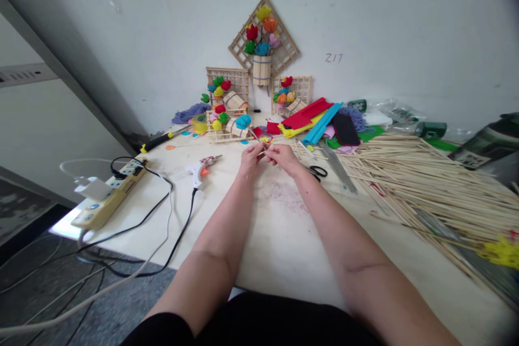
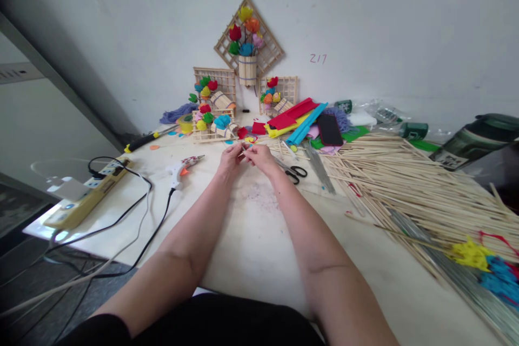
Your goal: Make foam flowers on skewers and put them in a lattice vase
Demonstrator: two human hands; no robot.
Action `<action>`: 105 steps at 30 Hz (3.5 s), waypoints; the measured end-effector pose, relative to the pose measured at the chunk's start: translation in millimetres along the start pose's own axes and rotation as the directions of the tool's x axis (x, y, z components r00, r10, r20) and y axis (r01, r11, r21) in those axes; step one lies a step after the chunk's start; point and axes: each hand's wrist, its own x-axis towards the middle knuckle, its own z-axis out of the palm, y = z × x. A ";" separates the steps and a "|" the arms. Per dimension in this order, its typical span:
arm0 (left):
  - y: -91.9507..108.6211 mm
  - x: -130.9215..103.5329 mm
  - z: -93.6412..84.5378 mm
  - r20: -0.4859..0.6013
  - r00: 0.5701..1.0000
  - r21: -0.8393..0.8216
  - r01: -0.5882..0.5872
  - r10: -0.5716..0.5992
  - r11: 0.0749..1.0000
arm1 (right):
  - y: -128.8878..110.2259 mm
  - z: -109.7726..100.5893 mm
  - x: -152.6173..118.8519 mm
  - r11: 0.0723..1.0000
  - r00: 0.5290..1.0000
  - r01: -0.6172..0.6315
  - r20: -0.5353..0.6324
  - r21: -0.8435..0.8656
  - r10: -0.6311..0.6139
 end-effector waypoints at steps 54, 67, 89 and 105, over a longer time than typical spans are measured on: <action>-6.3 5.0 -8.2 0.017 1.000 0.091 0.000 -0.001 0.996 | 8.0 -8.5 -0.6 0.981 0.982 -0.186 -0.018 0.051 0.187; -2.9 -0.6 -1.5 0.107 0.992 0.145 0.058 -0.073 0.988 | 13.0 -5.4 -1.4 0.994 0.991 -0.111 0.072 0.017 0.109; -8.4 6.4 -9.2 0.032 0.999 0.057 0.029 -0.030 0.998 | 15.7 -4.8 -0.6 0.972 0.976 -0.219 0.005 0.088 0.219; -2.4 -1.3 -0.9 0.106 0.992 0.147 0.046 -0.062 0.988 | 17.1 0.5 -1.4 0.997 0.997 -0.050 -0.054 -0.051 0.047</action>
